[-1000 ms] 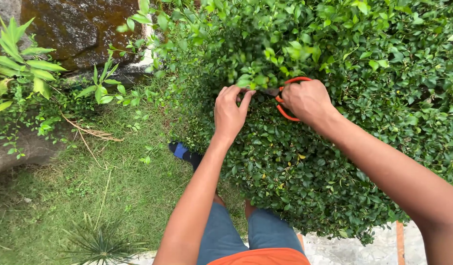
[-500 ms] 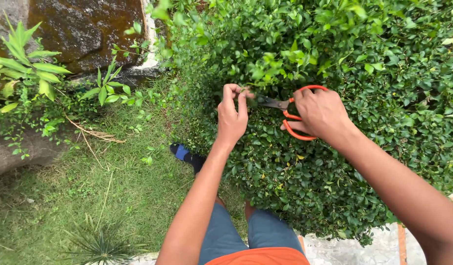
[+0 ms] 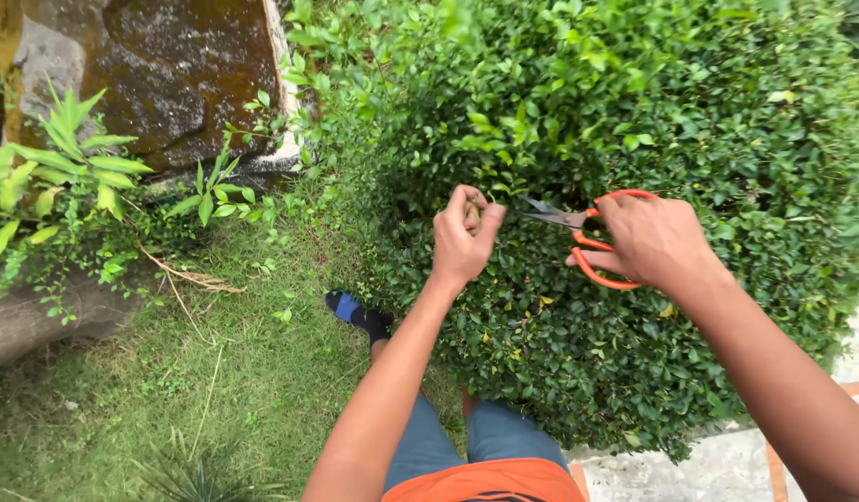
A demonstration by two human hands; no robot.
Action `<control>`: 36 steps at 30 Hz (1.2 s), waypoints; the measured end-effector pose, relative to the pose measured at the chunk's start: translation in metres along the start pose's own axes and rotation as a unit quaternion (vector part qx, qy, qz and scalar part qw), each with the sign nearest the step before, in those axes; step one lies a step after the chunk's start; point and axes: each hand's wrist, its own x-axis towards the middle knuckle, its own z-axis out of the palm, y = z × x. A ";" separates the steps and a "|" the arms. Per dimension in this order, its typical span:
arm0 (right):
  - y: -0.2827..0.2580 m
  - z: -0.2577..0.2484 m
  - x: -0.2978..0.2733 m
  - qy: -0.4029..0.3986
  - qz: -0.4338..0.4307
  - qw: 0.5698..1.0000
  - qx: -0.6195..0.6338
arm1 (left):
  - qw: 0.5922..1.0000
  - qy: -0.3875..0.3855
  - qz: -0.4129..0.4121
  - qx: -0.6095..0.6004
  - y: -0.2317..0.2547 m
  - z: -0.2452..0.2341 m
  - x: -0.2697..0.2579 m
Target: Pruning and trimming a rounded decorative bush using handheld gardening shears.
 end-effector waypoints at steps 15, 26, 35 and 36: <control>0.052 0.004 -0.020 -0.001 0.004 0.999 -0.034 | 0.970 -0.105 0.031 0.218 -0.005 0.060 0.018; 0.050 0.024 0.012 0.013 -0.036 0.997 -0.061 | 0.980 -0.053 -0.029 0.191 -0.010 0.050 0.033; 0.044 0.033 0.034 0.048 -0.101 0.986 -0.128 | 0.986 -0.055 -0.056 0.144 -0.014 0.040 0.029; 0.043 0.033 0.037 0.043 -0.101 0.984 -0.143 | 0.985 -0.062 -0.058 0.151 -0.014 0.040 0.029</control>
